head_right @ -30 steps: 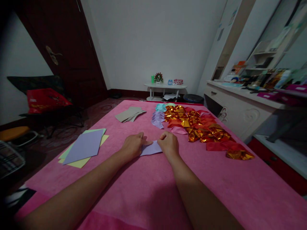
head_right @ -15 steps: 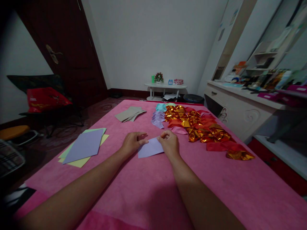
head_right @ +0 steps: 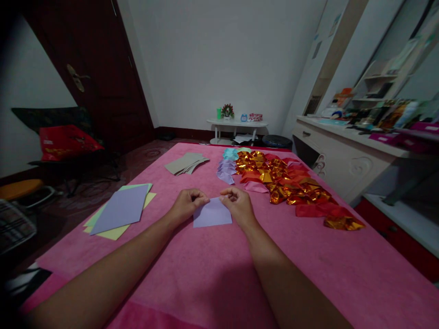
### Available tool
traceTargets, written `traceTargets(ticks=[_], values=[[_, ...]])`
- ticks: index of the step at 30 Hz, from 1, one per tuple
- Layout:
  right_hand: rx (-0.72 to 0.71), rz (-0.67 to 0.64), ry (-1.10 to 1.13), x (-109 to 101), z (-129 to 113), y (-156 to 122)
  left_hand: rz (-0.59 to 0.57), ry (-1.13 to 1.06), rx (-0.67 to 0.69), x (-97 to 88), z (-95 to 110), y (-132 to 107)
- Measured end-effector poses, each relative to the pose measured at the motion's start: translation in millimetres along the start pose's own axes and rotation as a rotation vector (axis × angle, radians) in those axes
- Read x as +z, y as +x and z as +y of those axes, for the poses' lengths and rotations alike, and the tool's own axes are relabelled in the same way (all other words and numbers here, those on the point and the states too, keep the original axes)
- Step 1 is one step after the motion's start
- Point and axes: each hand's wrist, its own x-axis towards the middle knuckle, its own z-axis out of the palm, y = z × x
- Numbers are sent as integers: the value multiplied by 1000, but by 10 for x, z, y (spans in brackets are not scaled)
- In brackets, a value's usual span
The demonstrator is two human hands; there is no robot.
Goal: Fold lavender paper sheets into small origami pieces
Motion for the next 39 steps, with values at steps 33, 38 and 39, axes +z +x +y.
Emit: traceTargets(ticks=[33, 38, 39], values=[[-320, -91, -670, 83, -76, -141, -70, 538, 343, -3, 152, -104], [-325, -69, -684, 86, -80, -136, -73, 512, 355, 7, 153, -114], [-324, -67, -684, 86, -78, -134, -78, 512, 343, 8, 151, -118]])
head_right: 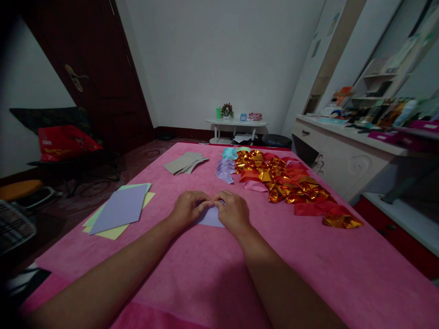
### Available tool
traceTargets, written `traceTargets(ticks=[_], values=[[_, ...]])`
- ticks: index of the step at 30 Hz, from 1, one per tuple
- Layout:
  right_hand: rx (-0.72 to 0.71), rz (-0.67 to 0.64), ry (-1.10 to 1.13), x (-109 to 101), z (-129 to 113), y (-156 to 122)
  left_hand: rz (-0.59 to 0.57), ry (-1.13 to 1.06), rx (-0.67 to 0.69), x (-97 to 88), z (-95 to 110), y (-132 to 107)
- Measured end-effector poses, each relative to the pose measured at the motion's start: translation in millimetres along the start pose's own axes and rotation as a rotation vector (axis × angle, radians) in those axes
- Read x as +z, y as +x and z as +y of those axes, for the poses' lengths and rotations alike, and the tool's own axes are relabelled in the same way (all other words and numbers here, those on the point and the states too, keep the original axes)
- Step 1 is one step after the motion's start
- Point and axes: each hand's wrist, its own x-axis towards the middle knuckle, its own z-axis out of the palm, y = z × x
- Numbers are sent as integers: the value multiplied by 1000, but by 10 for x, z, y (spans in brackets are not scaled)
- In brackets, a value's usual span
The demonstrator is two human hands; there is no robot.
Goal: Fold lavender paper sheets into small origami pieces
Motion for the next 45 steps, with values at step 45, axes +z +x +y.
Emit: traceTargets(ticks=[45], values=[[46, 8, 74, -13, 114, 9, -180, 446, 107, -21, 208, 276]])
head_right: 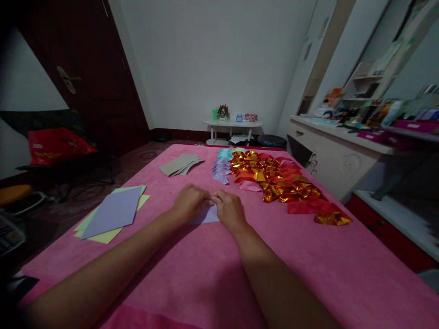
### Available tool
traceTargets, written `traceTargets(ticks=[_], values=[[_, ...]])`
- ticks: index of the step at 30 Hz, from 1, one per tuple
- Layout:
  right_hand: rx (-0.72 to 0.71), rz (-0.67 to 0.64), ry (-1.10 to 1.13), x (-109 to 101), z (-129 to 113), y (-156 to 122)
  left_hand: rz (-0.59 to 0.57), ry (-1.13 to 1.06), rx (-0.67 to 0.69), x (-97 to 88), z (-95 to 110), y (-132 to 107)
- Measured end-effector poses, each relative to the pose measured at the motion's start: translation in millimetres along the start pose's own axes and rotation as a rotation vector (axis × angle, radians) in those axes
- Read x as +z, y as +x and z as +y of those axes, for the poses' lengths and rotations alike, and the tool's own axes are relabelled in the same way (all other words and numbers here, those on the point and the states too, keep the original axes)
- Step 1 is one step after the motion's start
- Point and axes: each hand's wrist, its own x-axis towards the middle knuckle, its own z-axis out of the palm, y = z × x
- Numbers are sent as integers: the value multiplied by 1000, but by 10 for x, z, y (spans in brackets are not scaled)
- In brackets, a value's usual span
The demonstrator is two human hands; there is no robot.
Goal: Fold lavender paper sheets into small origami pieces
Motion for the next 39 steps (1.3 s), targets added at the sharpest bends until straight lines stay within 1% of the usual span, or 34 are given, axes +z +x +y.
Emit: traceTargets(ticks=[4, 6, 9, 12, 14, 17, 22, 26, 29, 33, 36, 39], values=[[19, 34, 11, -35, 24, 5, -59, 52, 30, -74, -20, 83], [44, 60, 17, -47, 45, 18, -86, 54, 18, -121, -90, 90], [85, 93, 29, -51, 83, 42, -115, 43, -7, -175, -264, 55], [108, 116, 60, -40, 115, 60, -85, -56, -23, -194, -473, -15], [122, 126, 84, -30, 124, 67, -66, -139, -58, -191, -584, -66], [126, 134, 122, -20, 121, 72, -63, -260, -130, -166, -659, -122], [127, 161, 188, -34, 108, 74, -18, -369, -235, -73, -594, -124], [103, 109, 200, -29, 94, 69, -11, -445, -261, 8, -496, -60], [66, 58, 156, -6, 83, 55, 15, -479, -235, 33, -406, -10], [93, 18, 159, 12, 92, 38, 68, -501, -181, 22, -297, 13], [89, 35, 198, 5, 111, 37, 129, -489, -221, 28, -279, -24], [66, 32, 209, -3, 119, 36, 172, -497, -279, 69, -322, -87]])
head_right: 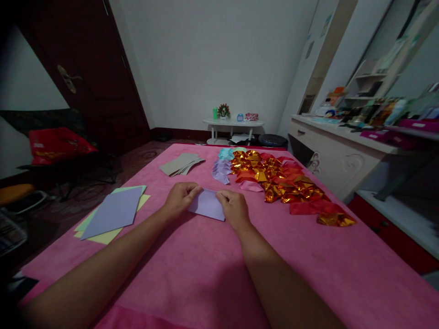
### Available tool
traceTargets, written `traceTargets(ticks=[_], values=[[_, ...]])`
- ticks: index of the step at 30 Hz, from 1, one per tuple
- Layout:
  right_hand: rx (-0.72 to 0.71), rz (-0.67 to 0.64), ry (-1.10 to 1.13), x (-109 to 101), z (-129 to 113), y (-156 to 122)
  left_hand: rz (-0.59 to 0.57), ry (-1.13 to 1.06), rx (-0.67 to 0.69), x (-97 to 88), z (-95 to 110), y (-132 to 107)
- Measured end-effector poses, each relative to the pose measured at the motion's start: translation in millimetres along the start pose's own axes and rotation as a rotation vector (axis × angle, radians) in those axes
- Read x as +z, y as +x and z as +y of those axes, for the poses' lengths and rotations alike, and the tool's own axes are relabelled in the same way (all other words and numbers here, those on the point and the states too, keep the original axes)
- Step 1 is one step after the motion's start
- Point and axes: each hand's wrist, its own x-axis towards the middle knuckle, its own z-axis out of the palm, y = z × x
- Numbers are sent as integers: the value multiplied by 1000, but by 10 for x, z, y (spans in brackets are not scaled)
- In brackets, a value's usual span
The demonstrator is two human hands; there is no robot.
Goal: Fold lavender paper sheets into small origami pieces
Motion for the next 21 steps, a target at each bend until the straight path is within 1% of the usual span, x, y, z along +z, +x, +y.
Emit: traceTargets(ticks=[5, 9, 12, 14, 15, 16, 18, 19, 20, 21], values=[[-21, -75, 34, 25, -23, -5, 87, -99, -60, 37, -135, -27], [-31, -96, 33, 73, -75, -8, 172, -247, -109, 99, -139, 4], [-34, -83, 31, 113, -118, -24, 252, -350, -171, 157, -130, 32], [-32, -85, 38, 127, -130, -35, 315, -405, -221, 178, -167, 53], [-29, -85, 45, 127, -127, -35, 365, -445, -257, 177, -202, 64], [-17, -73, 56, 123, -117, -30, 429, -491, -300, 166, -245, 75], [23, 18, 79, 104, -82, 7, 589, -601, -387, 123, -332, 91], [46, 92, 88, 96, -58, 39, 626, -636, -391, 100, -366, 95], [62, 171, 90, 92, -33, 79, 640, -672, -384, 81, -386, 95], [68, 236, 89, 96, -8, 125, 622, -727, -369, 71, -392, 92]])
